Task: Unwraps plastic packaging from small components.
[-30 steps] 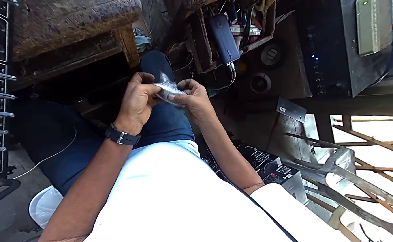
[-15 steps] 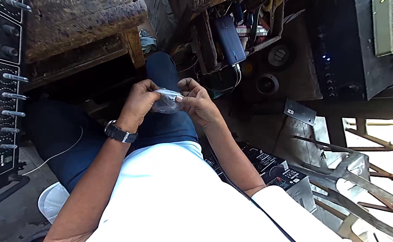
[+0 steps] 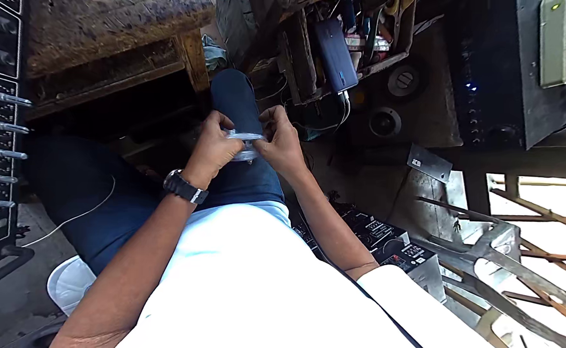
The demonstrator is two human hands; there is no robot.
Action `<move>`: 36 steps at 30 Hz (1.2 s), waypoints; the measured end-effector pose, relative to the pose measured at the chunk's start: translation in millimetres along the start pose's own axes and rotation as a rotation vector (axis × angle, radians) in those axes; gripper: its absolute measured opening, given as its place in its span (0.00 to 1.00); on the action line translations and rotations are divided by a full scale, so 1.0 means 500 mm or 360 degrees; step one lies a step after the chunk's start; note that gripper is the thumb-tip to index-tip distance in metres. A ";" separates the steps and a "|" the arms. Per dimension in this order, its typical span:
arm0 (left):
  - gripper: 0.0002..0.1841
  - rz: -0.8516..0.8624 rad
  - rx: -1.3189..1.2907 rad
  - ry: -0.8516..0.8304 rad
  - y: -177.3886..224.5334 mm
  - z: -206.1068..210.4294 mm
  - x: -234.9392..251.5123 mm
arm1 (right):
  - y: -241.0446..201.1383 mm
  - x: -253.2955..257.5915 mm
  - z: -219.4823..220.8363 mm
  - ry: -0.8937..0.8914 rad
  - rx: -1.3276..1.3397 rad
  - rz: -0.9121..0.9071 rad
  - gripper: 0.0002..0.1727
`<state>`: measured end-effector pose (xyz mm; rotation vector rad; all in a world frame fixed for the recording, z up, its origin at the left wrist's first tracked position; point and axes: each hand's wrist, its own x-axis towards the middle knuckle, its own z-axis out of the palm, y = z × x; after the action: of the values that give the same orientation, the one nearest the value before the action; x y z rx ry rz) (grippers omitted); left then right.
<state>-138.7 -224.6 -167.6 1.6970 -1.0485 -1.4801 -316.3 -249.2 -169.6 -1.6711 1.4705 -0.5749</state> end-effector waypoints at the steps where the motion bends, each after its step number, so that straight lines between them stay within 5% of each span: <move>1: 0.30 0.0057 0.0229 0.0141 -0.004 -0.005 0.009 | -0.011 -0.003 -0.005 -0.0043 -0.0157 -0.0031 0.32; 6: 0.28 0.0138 0.0765 0.0356 0.002 -0.016 0.021 | -0.048 -0.022 -0.013 -0.0321 -0.0472 -0.0362 0.30; 9: 0.32 0.0017 0.0785 0.0117 -0.011 -0.033 0.029 | -0.042 -0.027 -0.020 -0.0336 -0.0492 -0.0695 0.15; 12: 0.30 -0.0069 0.0546 -0.0187 -0.036 -0.033 0.031 | -0.021 -0.026 -0.025 -0.0369 -0.0499 -0.0836 0.14; 16: 0.30 0.0051 0.0582 -0.0332 -0.036 -0.037 0.028 | -0.013 -0.033 -0.014 -0.0307 -0.0714 -0.0609 0.21; 22: 0.28 0.0172 0.0452 -0.0486 -0.031 -0.038 0.022 | -0.025 -0.051 0.004 -0.0334 -0.0946 -0.0278 0.16; 32: 0.26 0.0154 -0.0057 -0.0731 -0.033 -0.041 0.015 | -0.024 -0.050 -0.024 -0.0443 -0.0762 -0.0183 0.25; 36: 0.26 0.0193 0.0171 -0.0654 -0.030 -0.041 0.016 | -0.018 -0.051 -0.018 -0.0326 -0.0677 -0.0262 0.15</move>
<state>-116.0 -225.3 -181.2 1.3980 -1.4406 -1.7618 -323.5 -227.2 -152.8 -2.1254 1.3769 -0.1709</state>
